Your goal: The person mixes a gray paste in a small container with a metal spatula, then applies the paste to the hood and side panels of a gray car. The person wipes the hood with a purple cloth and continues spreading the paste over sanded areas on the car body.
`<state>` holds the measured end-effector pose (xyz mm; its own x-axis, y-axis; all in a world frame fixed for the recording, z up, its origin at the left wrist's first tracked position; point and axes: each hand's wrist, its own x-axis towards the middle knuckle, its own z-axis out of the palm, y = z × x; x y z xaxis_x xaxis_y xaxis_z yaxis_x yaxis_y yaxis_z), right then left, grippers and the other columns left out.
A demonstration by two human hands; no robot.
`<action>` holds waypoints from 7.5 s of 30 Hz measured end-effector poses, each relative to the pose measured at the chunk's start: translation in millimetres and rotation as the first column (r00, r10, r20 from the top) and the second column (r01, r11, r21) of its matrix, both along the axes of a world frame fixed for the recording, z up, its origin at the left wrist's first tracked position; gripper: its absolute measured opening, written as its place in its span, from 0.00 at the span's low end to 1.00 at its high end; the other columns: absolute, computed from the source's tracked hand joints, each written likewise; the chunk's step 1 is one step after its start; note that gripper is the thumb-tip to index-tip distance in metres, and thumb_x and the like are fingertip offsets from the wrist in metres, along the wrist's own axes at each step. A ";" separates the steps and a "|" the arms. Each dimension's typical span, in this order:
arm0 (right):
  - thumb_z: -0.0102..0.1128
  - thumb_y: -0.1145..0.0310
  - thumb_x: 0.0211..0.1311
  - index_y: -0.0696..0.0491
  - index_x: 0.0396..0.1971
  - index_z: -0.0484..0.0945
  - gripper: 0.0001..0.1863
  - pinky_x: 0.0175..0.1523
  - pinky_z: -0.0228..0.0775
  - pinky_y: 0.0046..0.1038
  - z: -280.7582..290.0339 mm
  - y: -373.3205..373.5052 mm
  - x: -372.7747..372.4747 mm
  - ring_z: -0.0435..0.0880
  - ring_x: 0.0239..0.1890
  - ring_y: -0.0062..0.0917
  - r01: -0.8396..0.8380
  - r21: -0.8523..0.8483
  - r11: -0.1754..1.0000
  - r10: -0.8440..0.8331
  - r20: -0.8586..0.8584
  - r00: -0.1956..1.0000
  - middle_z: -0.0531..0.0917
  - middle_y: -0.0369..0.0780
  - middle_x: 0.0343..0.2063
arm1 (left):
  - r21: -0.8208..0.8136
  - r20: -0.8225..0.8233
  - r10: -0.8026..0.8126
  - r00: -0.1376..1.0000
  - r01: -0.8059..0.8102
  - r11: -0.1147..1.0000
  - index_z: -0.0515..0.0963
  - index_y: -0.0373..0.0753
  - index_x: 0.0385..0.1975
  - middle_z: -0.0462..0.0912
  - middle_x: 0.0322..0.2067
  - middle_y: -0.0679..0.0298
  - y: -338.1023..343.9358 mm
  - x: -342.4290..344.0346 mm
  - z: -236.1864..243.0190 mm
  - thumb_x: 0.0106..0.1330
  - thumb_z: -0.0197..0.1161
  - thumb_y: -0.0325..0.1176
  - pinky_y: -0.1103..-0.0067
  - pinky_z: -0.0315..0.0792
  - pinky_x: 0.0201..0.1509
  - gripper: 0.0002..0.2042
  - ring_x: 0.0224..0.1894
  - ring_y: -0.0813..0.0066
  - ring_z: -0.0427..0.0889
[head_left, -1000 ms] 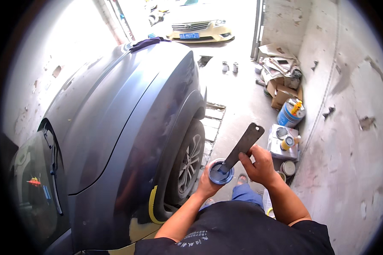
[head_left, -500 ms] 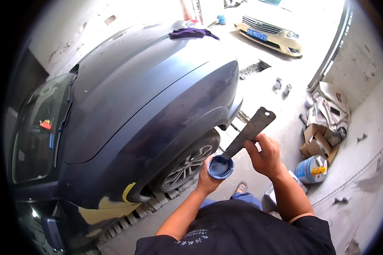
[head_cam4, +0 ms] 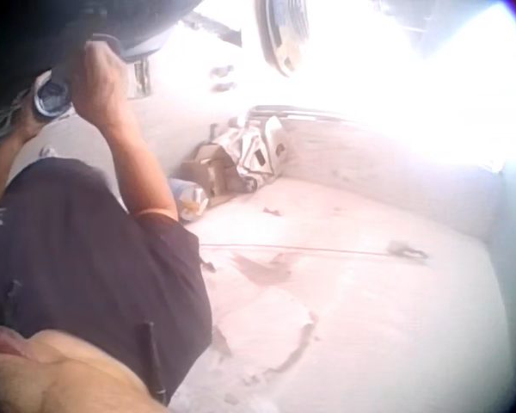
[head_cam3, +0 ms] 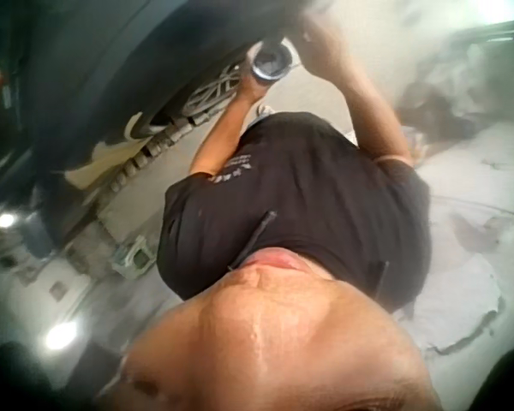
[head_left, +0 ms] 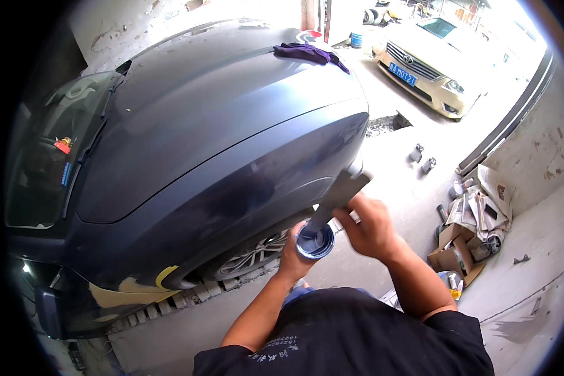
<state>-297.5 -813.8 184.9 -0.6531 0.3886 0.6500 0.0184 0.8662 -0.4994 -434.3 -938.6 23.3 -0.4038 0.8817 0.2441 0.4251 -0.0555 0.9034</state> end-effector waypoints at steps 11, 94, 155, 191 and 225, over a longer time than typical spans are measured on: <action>0.60 0.80 0.57 0.58 0.38 0.77 0.09 0.37 0.74 0.33 20.6 79.3 8.9 0.83 0.32 0.41 -0.167 -0.262 0.950 0.188 0.056 0.981 0.82 0.47 0.30 | 0.046 -0.034 -0.019 0.999 0.021 0.999 0.62 0.37 0.60 0.75 0.54 0.53 55.4 -0.3 0.7 0.46 0.79 0.31 0.69 0.71 0.59 0.41 0.56 0.58 0.76; 0.50 0.76 0.69 0.61 0.40 0.72 0.05 0.39 0.73 0.23 -37.4 366.3 75.2 0.80 0.32 0.20 -0.100 -0.463 0.880 0.074 -0.074 0.994 0.82 0.40 0.31 | 0.195 -0.134 0.421 0.897 -0.393 0.899 0.61 0.35 0.61 0.73 0.52 0.51 321.0 90.9 12.1 0.44 0.78 0.27 0.67 0.70 0.59 0.42 0.55 0.54 0.76; 0.51 0.68 0.72 0.53 0.40 0.72 0.05 0.39 0.75 0.26 -126.3 677.7 -41.3 0.82 0.31 0.24 -0.393 -0.911 -0.128 0.467 -0.405 0.786 0.81 0.37 0.32 | -0.008 -0.072 0.948 0.311 -0.950 0.311 0.62 0.34 0.60 0.73 0.54 0.49 524.4 159.5 6.2 0.47 0.78 0.36 0.67 0.69 0.60 0.41 0.57 0.53 0.74; 0.53 0.68 0.70 0.54 0.34 0.71 0.06 0.36 0.75 0.27 -120.7 695.4 -50.6 0.82 0.30 0.27 -0.344 -0.932 -0.116 0.446 -0.358 0.820 0.79 0.38 0.29 | -0.037 -0.110 0.949 0.295 -0.955 0.293 0.61 0.35 0.61 0.74 0.53 0.48 546.9 155.4 7.9 0.46 0.79 0.40 0.67 0.71 0.58 0.43 0.56 0.53 0.76; 0.68 0.78 0.52 0.64 0.53 0.71 0.27 0.30 0.73 0.31 -7.2 285.5 -7.2 0.81 0.23 0.34 -0.975 0.056 0.214 0.976 0.038 0.216 0.79 0.42 0.22 | -0.065 0.222 0.805 0.550 -0.816 0.575 0.64 0.35 0.61 0.73 0.55 0.50 256.9 220.3 -12.2 0.45 0.79 0.40 0.67 0.67 0.63 0.43 0.59 0.55 0.73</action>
